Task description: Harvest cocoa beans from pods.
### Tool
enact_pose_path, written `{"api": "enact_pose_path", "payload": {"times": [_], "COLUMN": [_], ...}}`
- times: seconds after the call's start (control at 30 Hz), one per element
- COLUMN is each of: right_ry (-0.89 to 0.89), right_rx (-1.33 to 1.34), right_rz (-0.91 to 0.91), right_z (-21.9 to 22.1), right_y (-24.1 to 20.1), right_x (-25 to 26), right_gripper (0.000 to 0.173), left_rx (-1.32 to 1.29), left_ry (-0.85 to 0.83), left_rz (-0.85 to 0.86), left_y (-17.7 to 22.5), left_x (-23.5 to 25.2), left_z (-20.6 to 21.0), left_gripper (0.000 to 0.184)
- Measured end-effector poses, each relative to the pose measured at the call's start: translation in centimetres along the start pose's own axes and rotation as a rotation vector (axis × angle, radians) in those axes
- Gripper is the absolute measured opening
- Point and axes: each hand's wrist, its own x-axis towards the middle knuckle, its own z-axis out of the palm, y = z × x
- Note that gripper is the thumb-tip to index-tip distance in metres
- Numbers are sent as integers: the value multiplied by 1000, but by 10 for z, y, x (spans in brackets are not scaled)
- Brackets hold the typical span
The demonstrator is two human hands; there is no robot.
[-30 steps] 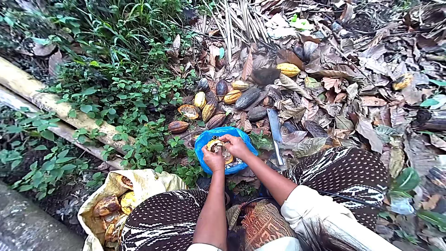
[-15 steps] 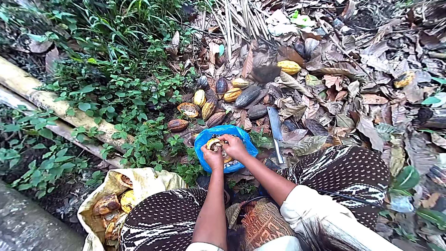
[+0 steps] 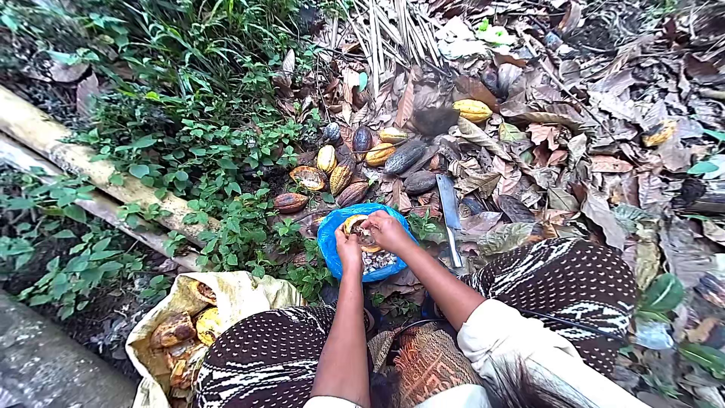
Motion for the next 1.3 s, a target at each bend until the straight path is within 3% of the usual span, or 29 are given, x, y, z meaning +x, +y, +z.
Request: {"api": "enact_pose_path", "payload": {"times": [0.1, 0.23, 0.43, 0.53, 0.73, 0.83, 1.0, 1.07, 1.2, 1.3], "right_ry": [-115, -119, 47, 76, 48, -35, -191, -239, -83, -16], "right_rx": [-72, -41, 525, 577, 756, 634, 74, -34, -48, -239], "right_rz": [125, 305, 488, 505, 620, 509, 147, 75, -47, -169], "right_z": [-1, 1, -2, 2, 9, 9, 3, -3, -6, -3], "right_y": [0, 7, 7, 8, 2, 16, 23, 21, 19, 9], "right_x": [1, 4, 5, 2, 1, 7, 10, 9, 8, 2], "right_gripper": [38, 31, 17, 15, 36, 29, 15, 12, 14, 13], "left_rx": [-39, 91, 245, 283, 335, 314, 213, 168, 148, 196], "left_ry": [-47, -85, -143, -146, -195, -188, -85, -22, 44, 89], "left_rz": [-55, 19, 220, 242, 266, 255, 173, 137, 88, 88], "left_y": [1, 0, 9, 12, 22, 20, 11, 11, 16, 18], "left_x": [-3, -6, -13, -18, -18, -13, -1, 1, 1, 2], "left_z": [3, 7, 10, 12, 7, 5, -1, -3, -7, -6], "left_gripper": [51, 50, 55, 56, 53, 53, 50, 50, 53, 52]}}
